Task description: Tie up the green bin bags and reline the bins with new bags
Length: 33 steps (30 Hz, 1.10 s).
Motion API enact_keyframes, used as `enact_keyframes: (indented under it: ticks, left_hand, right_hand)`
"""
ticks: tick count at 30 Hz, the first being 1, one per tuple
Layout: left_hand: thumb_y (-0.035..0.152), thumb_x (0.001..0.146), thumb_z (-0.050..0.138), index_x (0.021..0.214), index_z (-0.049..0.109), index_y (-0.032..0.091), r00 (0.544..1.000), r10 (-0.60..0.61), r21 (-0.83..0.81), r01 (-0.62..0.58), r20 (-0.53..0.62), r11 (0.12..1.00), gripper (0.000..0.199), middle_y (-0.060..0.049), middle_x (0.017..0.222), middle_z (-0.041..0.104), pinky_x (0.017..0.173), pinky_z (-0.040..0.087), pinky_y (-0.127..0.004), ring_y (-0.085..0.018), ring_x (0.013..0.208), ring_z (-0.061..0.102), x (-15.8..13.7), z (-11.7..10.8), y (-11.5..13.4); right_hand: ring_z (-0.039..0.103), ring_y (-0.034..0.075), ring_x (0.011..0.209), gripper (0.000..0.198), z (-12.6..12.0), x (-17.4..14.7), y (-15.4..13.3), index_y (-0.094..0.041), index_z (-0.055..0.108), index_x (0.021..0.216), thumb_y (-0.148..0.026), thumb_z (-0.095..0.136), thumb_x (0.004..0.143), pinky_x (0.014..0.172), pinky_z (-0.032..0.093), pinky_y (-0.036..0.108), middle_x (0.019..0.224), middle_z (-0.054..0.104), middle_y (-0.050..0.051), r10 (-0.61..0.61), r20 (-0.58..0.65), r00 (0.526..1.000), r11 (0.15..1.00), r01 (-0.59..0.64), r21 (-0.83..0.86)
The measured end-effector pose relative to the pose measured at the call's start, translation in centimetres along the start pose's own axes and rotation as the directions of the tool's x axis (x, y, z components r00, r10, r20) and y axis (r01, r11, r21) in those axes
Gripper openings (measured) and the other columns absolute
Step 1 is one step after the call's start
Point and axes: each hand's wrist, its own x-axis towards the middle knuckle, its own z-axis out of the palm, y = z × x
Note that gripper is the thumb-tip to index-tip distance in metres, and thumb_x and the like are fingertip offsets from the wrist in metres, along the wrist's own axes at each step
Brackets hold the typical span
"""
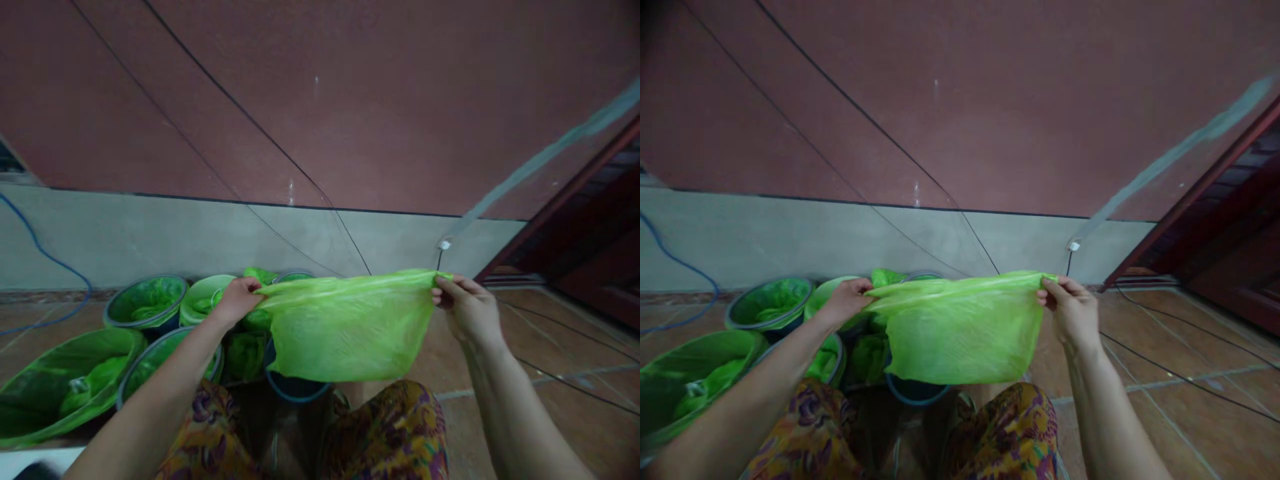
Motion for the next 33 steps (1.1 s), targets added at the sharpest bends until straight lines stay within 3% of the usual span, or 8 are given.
enact_keyframes:
  ticks: [4,11,20,24,27,28,31,33]
  left_hand:
    - [0.023,0.061,0.079,0.092,0.065,0.016,0.921,-0.028,-0.562,0.260,0.387,0.785,0.035,-0.002,0.087,0.067,0.067,0.053,-0.028,-0.015,0.074,0.063,-2.9,-0.6,-0.5]
    - [0.014,0.062,0.077,0.091,0.066,0.017,0.865,-0.053,-0.696,0.437,0.499,0.570,0.032,-0.002,0.088,0.070,0.079,0.056,-0.033,-0.017,0.081,0.068,-4.5,-0.9,-3.6]
    - [0.014,0.064,0.059,0.068,0.056,0.016,0.969,-0.071,-0.111,0.045,-0.237,0.993,0.005,0.005,0.056,0.051,0.054,0.042,-0.021,-0.010,0.052,0.050,-1.4,-0.7,-0.3]
    - [0.021,0.074,0.051,0.087,0.061,0.017,0.738,0.243,0.223,-0.128,-0.630,0.966,0.017,0.005,0.064,0.052,0.054,0.037,-0.018,-0.008,0.052,0.044,-3.8,-2.9,4.0]
    - [0.022,0.077,0.045,0.098,0.061,0.015,0.223,0.346,0.315,-0.164,-0.911,0.935,0.027,-0.002,0.087,0.059,0.064,0.042,-0.022,-0.012,0.067,0.052,-6.1,-3.1,3.7]
    - [0.021,0.078,0.044,0.100,0.060,0.013,0.175,0.340,0.317,-0.147,-0.924,0.937,0.029,-0.006,0.093,0.060,0.069,0.044,-0.025,-0.015,0.074,0.056,-6.5,-2.5,2.4]
    - [0.018,0.072,0.053,0.092,0.062,0.016,0.839,0.115,0.315,0.070,-0.532,0.947,0.022,-0.006,0.075,0.062,0.073,0.047,-0.030,-0.021,0.073,0.061,-6.4,0.4,-4.2]
    - [0.012,0.067,0.054,0.082,0.063,0.018,0.962,-0.143,0.299,0.211,-0.231,0.931,0.019,-0.005,0.065,0.062,0.073,0.047,-0.031,-0.024,0.071,0.064,-5.7,1.9,-9.3]
  right_hand:
    - [0.065,0.010,0.059,0.029,0.1,-0.6,0.8,-0.014,0.068,0.069,-0.026,0.088,0.051,0.054,0.056,0.017,0.065,0.066,0.000,0.076,-0.003,0.997,0.991,-0.075,0.108]
    - [0.062,0.007,0.059,0.027,-1.6,-1.2,4.2,-0.014,0.065,0.068,-0.017,0.085,0.051,0.056,0.055,0.013,0.068,0.064,0.000,0.174,0.004,0.985,0.971,-0.172,0.168]
    - [0.063,0.011,0.062,0.015,-0.1,0.1,0.4,-0.016,0.067,0.065,-0.015,0.078,0.055,0.055,0.053,0.021,0.069,0.067,0.002,0.136,0.065,0.989,0.985,-0.142,0.100]
    - [0.061,0.011,0.068,0.011,1.2,-1.6,-5.0,-0.021,0.065,0.058,-0.012,0.070,0.058,0.060,0.051,0.024,0.075,0.067,0.000,-0.151,0.004,0.989,0.956,0.144,0.257]
    - [0.060,0.015,0.082,0.013,0.6,-4.4,-5.2,-0.026,0.067,0.064,-0.013,0.065,0.067,0.080,0.051,0.033,0.088,0.065,0.000,-0.479,-0.090,0.873,0.850,0.487,0.199]
    - [0.059,0.016,0.081,0.014,0.2,-5.5,-3.7,-0.026,0.066,0.061,-0.013,0.063,0.066,0.079,0.050,0.033,0.086,0.065,0.000,-0.552,-0.110,0.827,0.818,0.562,0.122]
    - [0.057,0.018,0.062,0.017,-0.8,-9.3,3.9,-0.023,0.060,0.049,-0.013,0.058,0.062,0.062,0.045,0.029,0.062,0.062,0.001,-0.062,0.357,0.932,0.836,0.243,-0.491]
    - [0.053,0.017,0.050,0.021,-1.2,-12.0,9.2,-0.022,0.055,0.042,-0.011,0.050,0.058,0.056,0.040,0.028,0.046,0.054,0.001,0.380,0.384,0.841,0.561,0.120,-0.819]
